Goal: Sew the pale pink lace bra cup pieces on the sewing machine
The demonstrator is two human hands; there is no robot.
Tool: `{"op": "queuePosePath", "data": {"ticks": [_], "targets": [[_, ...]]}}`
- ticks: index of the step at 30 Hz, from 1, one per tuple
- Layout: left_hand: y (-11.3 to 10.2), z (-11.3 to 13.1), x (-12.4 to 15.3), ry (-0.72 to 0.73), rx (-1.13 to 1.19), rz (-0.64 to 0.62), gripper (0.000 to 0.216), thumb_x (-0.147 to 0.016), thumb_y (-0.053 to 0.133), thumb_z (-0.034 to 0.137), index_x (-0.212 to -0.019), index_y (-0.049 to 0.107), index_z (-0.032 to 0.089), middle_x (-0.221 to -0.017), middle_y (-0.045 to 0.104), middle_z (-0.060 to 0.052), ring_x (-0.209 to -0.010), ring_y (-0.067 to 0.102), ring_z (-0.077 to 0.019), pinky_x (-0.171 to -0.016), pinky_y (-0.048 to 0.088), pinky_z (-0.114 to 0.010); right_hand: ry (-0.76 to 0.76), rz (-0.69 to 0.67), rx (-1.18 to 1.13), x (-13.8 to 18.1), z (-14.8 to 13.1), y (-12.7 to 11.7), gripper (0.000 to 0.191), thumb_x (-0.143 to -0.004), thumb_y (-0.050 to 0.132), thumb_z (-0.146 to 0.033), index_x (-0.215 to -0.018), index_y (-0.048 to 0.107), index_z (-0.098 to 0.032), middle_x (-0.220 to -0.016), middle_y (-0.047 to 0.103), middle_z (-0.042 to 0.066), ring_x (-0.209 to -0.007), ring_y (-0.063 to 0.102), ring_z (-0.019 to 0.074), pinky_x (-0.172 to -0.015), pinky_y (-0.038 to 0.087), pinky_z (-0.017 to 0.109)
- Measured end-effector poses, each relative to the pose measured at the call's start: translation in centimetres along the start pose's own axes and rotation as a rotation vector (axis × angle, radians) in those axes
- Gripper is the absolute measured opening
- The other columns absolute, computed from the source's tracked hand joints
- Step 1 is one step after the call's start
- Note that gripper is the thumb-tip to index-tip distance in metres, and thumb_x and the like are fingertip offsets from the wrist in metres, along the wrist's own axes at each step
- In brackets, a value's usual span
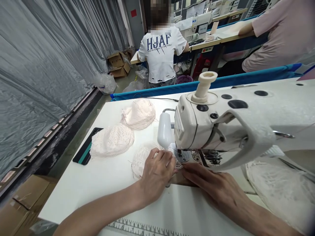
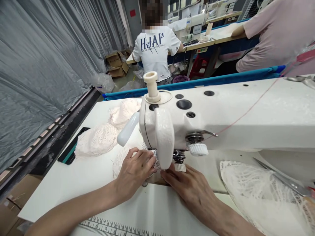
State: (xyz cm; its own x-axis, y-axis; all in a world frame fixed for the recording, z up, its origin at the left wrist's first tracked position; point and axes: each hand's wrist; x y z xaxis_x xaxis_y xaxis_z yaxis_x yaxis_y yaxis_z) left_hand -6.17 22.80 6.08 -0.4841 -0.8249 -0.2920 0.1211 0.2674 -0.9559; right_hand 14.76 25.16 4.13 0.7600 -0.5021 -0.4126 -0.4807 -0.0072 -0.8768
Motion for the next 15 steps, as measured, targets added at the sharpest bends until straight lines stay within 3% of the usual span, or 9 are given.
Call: {"op": "queuePosePath", "data": {"ticks": [15], "targets": [[0.04, 0.56, 0.23, 0.037, -0.077, 0.017, 0.015, -0.092, 0.038, 0.012, -0.100, 0.051, 0.011, -0.086, 0.058, -0.005, -0.085, 0.057, -0.0178, -0.077, 0.043, -0.034, -0.093, -0.006, 0.120, 0.04, -0.23, 0.30, 0.037, -0.086, 0.031, -0.001, -0.107, 0.059, -0.014, -0.105, 0.066, 0.013, -0.078, 0.065, 0.0178, -0.061, 0.052, 0.029]]}}
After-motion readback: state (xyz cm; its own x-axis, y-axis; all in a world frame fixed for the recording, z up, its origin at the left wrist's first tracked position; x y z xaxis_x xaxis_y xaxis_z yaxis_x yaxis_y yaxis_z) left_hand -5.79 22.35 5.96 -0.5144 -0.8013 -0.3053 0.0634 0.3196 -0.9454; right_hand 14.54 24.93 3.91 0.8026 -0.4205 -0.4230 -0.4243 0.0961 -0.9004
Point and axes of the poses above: each hand's wrist, its own x-axis away from the middle knuckle, its own y-axis out of the palm, z = x × y
